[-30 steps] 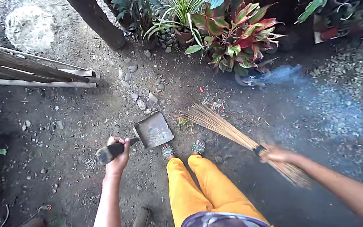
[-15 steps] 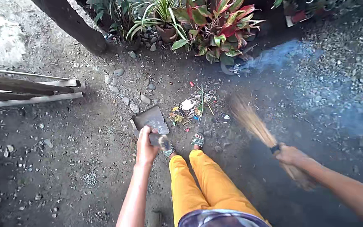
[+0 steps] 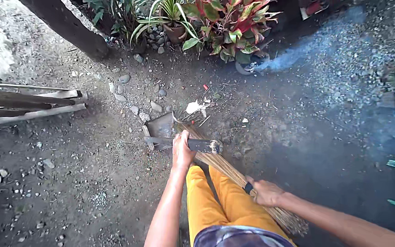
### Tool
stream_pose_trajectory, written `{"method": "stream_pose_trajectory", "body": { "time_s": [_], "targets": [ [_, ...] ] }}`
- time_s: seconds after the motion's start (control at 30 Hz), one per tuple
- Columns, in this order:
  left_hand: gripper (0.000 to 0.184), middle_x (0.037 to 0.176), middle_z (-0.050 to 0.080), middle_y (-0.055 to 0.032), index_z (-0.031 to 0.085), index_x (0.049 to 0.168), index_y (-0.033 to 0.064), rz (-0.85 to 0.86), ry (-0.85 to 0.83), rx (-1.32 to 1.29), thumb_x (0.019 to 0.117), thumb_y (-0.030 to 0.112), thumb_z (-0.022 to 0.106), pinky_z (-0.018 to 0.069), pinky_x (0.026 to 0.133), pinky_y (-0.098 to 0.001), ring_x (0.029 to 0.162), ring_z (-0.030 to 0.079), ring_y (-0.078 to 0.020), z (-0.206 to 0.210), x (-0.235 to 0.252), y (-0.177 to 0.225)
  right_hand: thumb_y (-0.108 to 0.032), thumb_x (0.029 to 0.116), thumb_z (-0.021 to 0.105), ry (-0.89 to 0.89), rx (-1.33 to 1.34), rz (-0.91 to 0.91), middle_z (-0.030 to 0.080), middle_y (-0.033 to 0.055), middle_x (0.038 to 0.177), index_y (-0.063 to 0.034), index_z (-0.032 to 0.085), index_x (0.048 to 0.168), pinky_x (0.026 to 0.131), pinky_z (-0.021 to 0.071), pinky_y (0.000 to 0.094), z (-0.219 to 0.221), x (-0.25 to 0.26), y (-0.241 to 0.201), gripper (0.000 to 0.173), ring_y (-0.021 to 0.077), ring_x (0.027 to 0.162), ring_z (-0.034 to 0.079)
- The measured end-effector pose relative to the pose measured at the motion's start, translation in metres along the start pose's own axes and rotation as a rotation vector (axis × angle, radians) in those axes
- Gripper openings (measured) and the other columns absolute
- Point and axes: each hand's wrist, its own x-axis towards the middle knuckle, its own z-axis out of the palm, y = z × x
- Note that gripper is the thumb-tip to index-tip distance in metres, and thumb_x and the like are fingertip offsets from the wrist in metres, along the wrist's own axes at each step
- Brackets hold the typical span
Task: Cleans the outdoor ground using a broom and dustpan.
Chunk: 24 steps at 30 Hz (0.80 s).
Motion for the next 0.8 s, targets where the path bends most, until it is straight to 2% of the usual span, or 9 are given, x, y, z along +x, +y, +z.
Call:
{"method": "stream_pose_trajectory", "body": {
  "time_s": [0.17, 0.3, 0.37, 0.4, 0.47, 0.57, 0.67, 0.7, 0.8],
  "targets": [
    [0.025, 0.097, 0.069, -0.0212, 0.067, 0.100, -0.0068, -0.019, 0.019, -0.065, 0.0796, 0.006, 0.075, 0.0512, 0.094, -0.0516, 0.099, 0.066, -0.0362, -0.013, -0.021, -0.013, -0.039, 0.0875, 0.080, 0.076, 0.155, -0.036, 0.063, 0.0238, 0.133, -0.0253, 0.031, 0.161, 0.104, 0.0465, 0.0627, -0.015, -0.032, 0.042, 0.089, 0.0438, 0.123, 0.060],
    [0.013, 0.088, 0.067, -0.0205, 0.065, 0.090, -0.0074, 0.035, 0.150, -0.113, 0.0844, 0.003, 0.070, 0.0551, 0.083, -0.0488, 0.088, 0.067, -0.0342, -0.017, -0.054, -0.034, -0.036, 0.0835, 0.084, 0.228, 0.162, 0.092, 0.067, 0.0262, 0.121, -0.0107, 0.052, 0.145, 0.097, 0.0493, 0.0643, -0.025, -0.066, 0.110, 0.074, 0.0458, 0.114, 0.064],
    [0.011, 0.083, 0.065, -0.0178, 0.063, 0.087, -0.0064, 0.044, 0.249, -0.129, 0.0867, 0.004, 0.067, 0.0549, 0.077, -0.0419, 0.081, 0.066, -0.0281, -0.012, -0.061, -0.044, -0.031, 0.0846, 0.083, 0.312, 0.131, 0.199, 0.065, 0.0310, 0.122, -0.0061, 0.050, 0.145, 0.095, 0.0494, 0.0671, -0.035, -0.073, 0.140, 0.074, 0.0510, 0.114, 0.063],
    [0.011, 0.082, 0.064, -0.0170, 0.062, 0.087, -0.0068, 0.040, 0.300, -0.142, 0.0871, 0.004, 0.066, 0.0547, 0.076, -0.0386, 0.079, 0.065, -0.0253, -0.012, -0.060, -0.049, -0.029, 0.0857, 0.083, 0.351, 0.127, 0.253, 0.061, 0.0334, 0.126, -0.0042, 0.045, 0.148, 0.095, 0.0487, 0.0685, -0.044, -0.070, 0.151, 0.077, 0.0535, 0.116, 0.061],
    [0.013, 0.081, 0.063, -0.0156, 0.061, 0.088, -0.0088, 0.012, 0.389, -0.173, 0.0868, 0.003, 0.066, 0.0536, 0.074, -0.0324, 0.076, 0.063, -0.0193, -0.013, -0.055, -0.058, -0.026, 0.0898, 0.077, 0.394, 0.110, 0.359, 0.063, 0.0347, 0.124, -0.0032, 0.035, 0.153, 0.094, 0.0485, 0.0684, -0.069, -0.054, 0.163, 0.080, 0.0542, 0.116, 0.061],
    [0.015, 0.079, 0.060, -0.0098, 0.059, 0.091, -0.0090, -0.072, 0.437, -0.198, 0.0871, 0.003, 0.067, 0.0506, 0.070, -0.0237, 0.072, 0.058, -0.0084, -0.024, -0.041, -0.069, -0.024, 0.0945, 0.071, 0.447, 0.190, 0.414, 0.059, 0.0363, 0.131, -0.0005, 0.026, 0.157, 0.101, 0.0453, 0.0675, -0.115, -0.006, 0.154, 0.081, 0.0533, 0.123, 0.058],
    [0.016, 0.076, 0.058, -0.0055, 0.059, 0.092, -0.0074, -0.139, 0.439, -0.165, 0.0863, 0.004, 0.068, 0.0476, 0.067, -0.0186, 0.069, 0.055, -0.0024, -0.034, -0.028, -0.073, -0.024, 0.0943, 0.071, 0.432, 0.173, 0.406, 0.053, 0.0346, 0.141, 0.0061, 0.031, 0.153, 0.107, 0.0425, 0.0651, -0.159, 0.047, 0.124, 0.077, 0.0493, 0.133, 0.053],
    [0.016, 0.075, 0.058, -0.0046, 0.059, 0.091, -0.0071, -0.139, 0.448, -0.152, 0.0856, 0.005, 0.068, 0.0469, 0.066, -0.0174, 0.068, 0.055, -0.0012, -0.035, -0.022, -0.072, -0.023, 0.0940, 0.071, 0.413, 0.125, 0.383, 0.052, 0.0337, 0.142, 0.0070, 0.034, 0.152, 0.107, 0.0425, 0.0645, -0.167, 0.057, 0.109, 0.075, 0.0486, 0.134, 0.052],
    [0.018, 0.078, 0.059, -0.0062, 0.059, 0.095, -0.0084, -0.168, 0.459, -0.139, 0.0858, 0.004, 0.068, 0.0473, 0.069, -0.0194, 0.071, 0.055, -0.0026, -0.032, -0.007, -0.063, -0.019, 0.0912, 0.073, 0.325, -0.026, 0.293, 0.053, 0.0356, 0.139, 0.0058, 0.029, 0.154, 0.103, 0.0446, 0.0667, -0.156, 0.060, 0.066, 0.080, 0.0519, 0.129, 0.054]
  ]
}}
